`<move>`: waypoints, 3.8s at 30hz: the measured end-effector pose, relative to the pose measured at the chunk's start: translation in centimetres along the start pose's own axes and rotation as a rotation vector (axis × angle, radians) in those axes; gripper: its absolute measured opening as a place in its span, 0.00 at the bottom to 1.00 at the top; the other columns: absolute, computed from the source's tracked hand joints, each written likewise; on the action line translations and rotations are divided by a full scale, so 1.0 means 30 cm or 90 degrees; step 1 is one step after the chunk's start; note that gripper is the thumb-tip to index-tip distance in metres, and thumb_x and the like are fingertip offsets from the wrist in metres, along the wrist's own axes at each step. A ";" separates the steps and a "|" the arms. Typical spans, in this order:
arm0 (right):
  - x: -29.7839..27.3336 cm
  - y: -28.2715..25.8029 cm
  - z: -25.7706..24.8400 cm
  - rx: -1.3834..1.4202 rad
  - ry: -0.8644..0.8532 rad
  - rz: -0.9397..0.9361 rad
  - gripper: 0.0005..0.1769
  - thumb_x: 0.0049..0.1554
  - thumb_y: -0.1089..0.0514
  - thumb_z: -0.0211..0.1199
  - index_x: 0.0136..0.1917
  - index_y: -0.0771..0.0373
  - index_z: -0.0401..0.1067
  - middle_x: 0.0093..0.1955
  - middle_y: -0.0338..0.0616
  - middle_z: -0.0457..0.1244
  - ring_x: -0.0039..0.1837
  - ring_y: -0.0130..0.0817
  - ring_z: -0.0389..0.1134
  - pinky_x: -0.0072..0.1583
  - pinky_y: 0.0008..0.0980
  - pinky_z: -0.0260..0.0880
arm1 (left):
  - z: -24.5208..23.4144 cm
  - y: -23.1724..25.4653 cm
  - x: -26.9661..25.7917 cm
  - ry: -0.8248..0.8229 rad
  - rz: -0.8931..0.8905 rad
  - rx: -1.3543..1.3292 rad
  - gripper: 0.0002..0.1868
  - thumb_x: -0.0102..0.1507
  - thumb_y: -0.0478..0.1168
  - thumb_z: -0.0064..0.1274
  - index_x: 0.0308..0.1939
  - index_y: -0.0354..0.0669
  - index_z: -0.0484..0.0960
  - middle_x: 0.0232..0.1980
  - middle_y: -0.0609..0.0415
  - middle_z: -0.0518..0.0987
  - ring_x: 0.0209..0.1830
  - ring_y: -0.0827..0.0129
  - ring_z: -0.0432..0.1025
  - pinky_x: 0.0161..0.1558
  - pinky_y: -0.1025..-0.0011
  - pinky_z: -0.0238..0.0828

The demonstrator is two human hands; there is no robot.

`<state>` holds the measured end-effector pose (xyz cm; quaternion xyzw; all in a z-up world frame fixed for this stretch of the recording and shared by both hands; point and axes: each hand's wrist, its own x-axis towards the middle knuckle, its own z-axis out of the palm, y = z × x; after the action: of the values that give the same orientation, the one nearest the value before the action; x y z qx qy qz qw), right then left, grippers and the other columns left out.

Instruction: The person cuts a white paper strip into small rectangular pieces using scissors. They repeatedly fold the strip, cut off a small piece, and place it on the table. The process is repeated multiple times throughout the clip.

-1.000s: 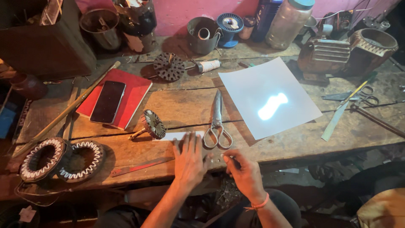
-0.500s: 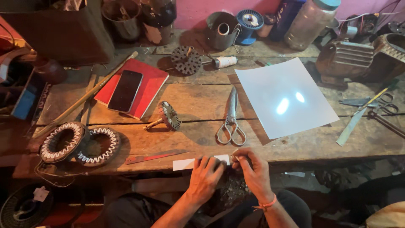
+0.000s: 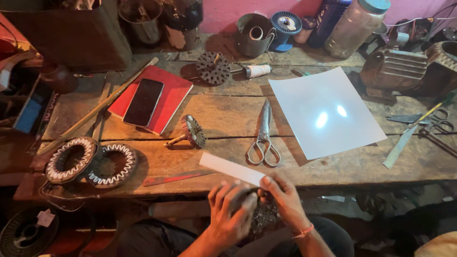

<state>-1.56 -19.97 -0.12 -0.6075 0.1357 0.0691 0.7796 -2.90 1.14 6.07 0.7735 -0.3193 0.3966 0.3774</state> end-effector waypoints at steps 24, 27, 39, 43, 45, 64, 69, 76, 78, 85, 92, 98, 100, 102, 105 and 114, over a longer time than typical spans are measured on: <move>-0.049 -0.094 0.105 -0.059 -0.033 -0.126 0.19 0.60 0.62 0.59 0.64 0.65 0.69 0.47 0.45 0.72 0.48 0.31 0.73 0.51 0.33 0.75 | 0.094 -0.156 -0.104 -0.052 -0.731 -0.499 0.14 0.66 0.43 0.55 0.48 0.35 0.80 0.31 0.53 0.80 0.26 0.76 0.73 0.29 0.75 0.72; -0.042 -0.071 0.110 -0.042 -0.048 -0.112 0.11 0.62 0.61 0.58 0.57 0.68 0.70 0.47 0.46 0.71 0.47 0.33 0.74 0.50 0.34 0.76 | 0.101 -0.152 -0.114 -0.063 -0.742 -0.525 0.14 0.66 0.43 0.55 0.48 0.35 0.79 0.31 0.53 0.80 0.26 0.76 0.73 0.30 0.74 0.73; -0.013 0.005 0.101 -0.012 -0.119 -0.084 0.08 0.64 0.59 0.59 0.53 0.66 0.72 0.45 0.37 0.69 0.47 0.22 0.68 0.50 0.25 0.70 | 0.115 -0.156 -0.124 -0.123 -0.694 -0.486 0.14 0.66 0.44 0.56 0.47 0.36 0.81 0.33 0.53 0.83 0.30 0.75 0.74 0.33 0.74 0.73; -0.024 0.013 0.101 -0.026 -0.093 -0.082 0.07 0.64 0.59 0.60 0.52 0.66 0.73 0.45 0.36 0.68 0.48 0.20 0.67 0.50 0.24 0.69 | 0.114 -0.142 -0.130 -0.113 -0.648 -0.492 0.14 0.67 0.44 0.56 0.49 0.36 0.80 0.35 0.53 0.83 0.33 0.76 0.74 0.36 0.76 0.73; -0.026 0.011 0.108 -0.021 -0.088 -0.077 0.07 0.64 0.59 0.61 0.52 0.66 0.73 0.45 0.36 0.69 0.48 0.21 0.68 0.50 0.24 0.70 | 0.116 -0.142 -0.130 -0.133 -0.622 -0.500 0.14 0.67 0.44 0.56 0.48 0.36 0.80 0.38 0.53 0.83 0.36 0.77 0.75 0.38 0.77 0.75; -0.015 -0.012 0.109 0.213 -0.143 0.071 0.14 0.60 0.64 0.62 0.59 0.67 0.70 0.52 0.47 0.68 0.49 0.36 0.71 0.50 0.37 0.74 | 0.141 -0.146 -0.154 -0.034 -0.810 -0.699 0.13 0.65 0.37 0.56 0.47 0.29 0.75 0.38 0.44 0.83 0.32 0.69 0.78 0.34 0.71 0.79; -0.010 -0.010 0.105 0.216 -0.140 0.087 0.16 0.59 0.64 0.62 0.61 0.65 0.70 0.51 0.47 0.68 0.49 0.35 0.71 0.50 0.36 0.74 | 0.156 -0.145 -0.166 -0.020 -0.825 -0.717 0.13 0.65 0.37 0.56 0.47 0.29 0.74 0.38 0.45 0.83 0.32 0.70 0.78 0.35 0.72 0.79; -0.004 0.007 0.098 0.242 -0.183 0.069 0.16 0.61 0.64 0.63 0.62 0.66 0.70 0.50 0.47 0.68 0.49 0.36 0.71 0.51 0.36 0.73 | 0.160 -0.136 -0.173 -0.014 -0.848 -0.711 0.13 0.65 0.37 0.56 0.49 0.32 0.74 0.37 0.47 0.82 0.30 0.71 0.76 0.34 0.72 0.78; -0.005 0.008 0.102 0.242 -0.164 0.077 0.16 0.60 0.65 0.63 0.61 0.65 0.70 0.50 0.46 0.68 0.50 0.35 0.70 0.52 0.37 0.74 | 0.160 -0.131 -0.172 -0.013 -0.831 -0.708 0.13 0.65 0.37 0.56 0.48 0.31 0.75 0.37 0.47 0.82 0.31 0.72 0.76 0.35 0.72 0.78; -0.015 -0.020 0.105 0.161 -0.118 0.086 0.13 0.59 0.64 0.62 0.58 0.67 0.71 0.51 0.43 0.69 0.52 0.31 0.70 0.54 0.34 0.72 | 0.156 -0.125 -0.173 -0.041 -0.806 -0.623 0.13 0.65 0.40 0.56 0.48 0.32 0.76 0.38 0.49 0.83 0.33 0.74 0.77 0.36 0.74 0.77; -0.029 -0.046 0.095 0.073 -0.183 0.039 0.11 0.62 0.59 0.60 0.55 0.67 0.74 0.50 0.39 0.68 0.53 0.24 0.67 0.56 0.28 0.67 | 0.169 -0.128 -0.178 -0.053 -0.789 -0.569 0.15 0.64 0.41 0.57 0.48 0.33 0.78 0.38 0.52 0.82 0.36 0.74 0.74 0.38 0.73 0.75; -0.030 -0.052 0.087 0.038 -0.181 -0.045 0.04 0.62 0.64 0.65 0.47 0.65 0.70 0.48 0.36 0.63 0.52 0.24 0.62 0.55 0.27 0.63 | 0.179 -0.110 -0.146 -0.081 -0.723 -0.524 0.16 0.65 0.43 0.59 0.50 0.33 0.79 0.40 0.51 0.83 0.39 0.74 0.74 0.43 0.74 0.73; -0.033 -0.062 0.065 0.042 -0.182 -0.095 0.09 0.63 0.66 0.65 0.43 0.64 0.68 0.47 0.38 0.62 0.51 0.26 0.62 0.54 0.28 0.63 | 0.177 -0.103 -0.117 -0.128 -0.721 -0.499 0.17 0.65 0.44 0.58 0.50 0.33 0.81 0.40 0.52 0.85 0.39 0.74 0.75 0.44 0.74 0.73; -0.031 -0.078 0.035 0.071 -0.154 -0.121 0.09 0.62 0.66 0.65 0.42 0.63 0.66 0.48 0.39 0.63 0.51 0.27 0.62 0.53 0.29 0.63 | 0.179 -0.099 -0.077 -0.141 -0.638 -0.612 0.19 0.67 0.45 0.58 0.54 0.33 0.79 0.47 0.48 0.83 0.47 0.69 0.75 0.52 0.71 0.72; -0.030 -0.118 -0.017 0.163 -0.111 -0.219 0.07 0.60 0.66 0.63 0.42 0.62 0.66 0.51 0.41 0.65 0.53 0.29 0.65 0.56 0.31 0.65 | 0.184 -0.117 0.007 -0.216 -0.377 -0.429 0.25 0.67 0.48 0.57 0.64 0.37 0.74 0.59 0.41 0.78 0.60 0.55 0.70 0.62 0.60 0.65; -0.019 -0.193 -0.117 0.240 -0.016 -0.298 0.06 0.62 0.66 0.62 0.44 0.61 0.67 0.51 0.44 0.67 0.54 0.35 0.68 0.61 0.37 0.67 | 0.306 -0.051 0.044 -0.338 -0.118 0.095 0.37 0.52 0.42 0.58 0.68 0.48 0.72 0.67 0.34 0.66 0.66 0.41 0.59 0.60 0.35 0.48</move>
<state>-0.97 -24.80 4.62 -0.4660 -0.0073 -0.1316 0.8749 2.37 -6.02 3.00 0.9018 -0.3046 0.1666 0.2571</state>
